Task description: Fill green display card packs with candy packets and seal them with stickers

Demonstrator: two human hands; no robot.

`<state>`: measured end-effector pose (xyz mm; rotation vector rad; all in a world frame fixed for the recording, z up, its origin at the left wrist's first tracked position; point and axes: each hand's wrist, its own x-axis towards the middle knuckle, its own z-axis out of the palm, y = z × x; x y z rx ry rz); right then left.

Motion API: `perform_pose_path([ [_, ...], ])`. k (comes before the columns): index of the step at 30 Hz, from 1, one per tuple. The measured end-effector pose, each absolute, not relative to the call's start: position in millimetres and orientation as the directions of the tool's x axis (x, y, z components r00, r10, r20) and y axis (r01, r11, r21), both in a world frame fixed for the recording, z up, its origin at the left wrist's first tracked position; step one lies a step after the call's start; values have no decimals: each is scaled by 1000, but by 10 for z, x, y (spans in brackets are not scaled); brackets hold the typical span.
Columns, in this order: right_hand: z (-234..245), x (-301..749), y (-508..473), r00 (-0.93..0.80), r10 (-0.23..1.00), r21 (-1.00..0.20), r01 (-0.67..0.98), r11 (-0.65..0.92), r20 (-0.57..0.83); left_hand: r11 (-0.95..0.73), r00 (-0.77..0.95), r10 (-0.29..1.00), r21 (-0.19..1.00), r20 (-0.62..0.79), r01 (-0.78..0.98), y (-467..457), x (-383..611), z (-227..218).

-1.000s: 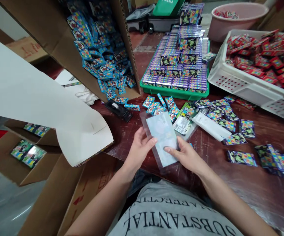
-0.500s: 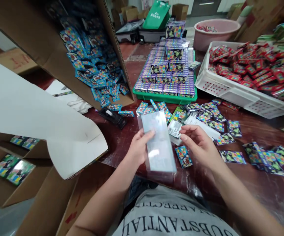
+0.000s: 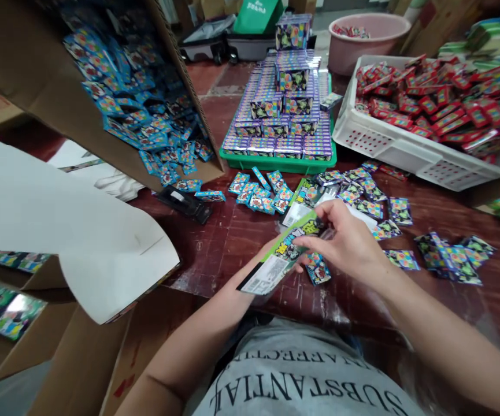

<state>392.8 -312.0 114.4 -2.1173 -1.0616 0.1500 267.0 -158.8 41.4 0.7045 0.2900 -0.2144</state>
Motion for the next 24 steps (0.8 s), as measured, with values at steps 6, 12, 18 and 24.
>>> perform_pose_path([
  [6, 1395, 4067, -3476, 331, 943, -541, 801, -256, 43, 301, 922, -281, 888, -266, 348, -1401, 2822, 672],
  [12, 1370, 4179, -3477, 186, 979, -633, 768, -93, 81, 190, 948, -193, 938, -253, 289, -1544, 2770, 768],
  [18, 904, 3875, -3260, 725, 680, -875, 395, -281, 109, 193, 862, 426, 958, -275, 210, -1551, 2682, 717],
  [24, 711, 3284, -3009, 792, 581, -801, 216, -558, -191, -85, 648, 755, 966, -98, 245, -1643, 2672, 494],
])
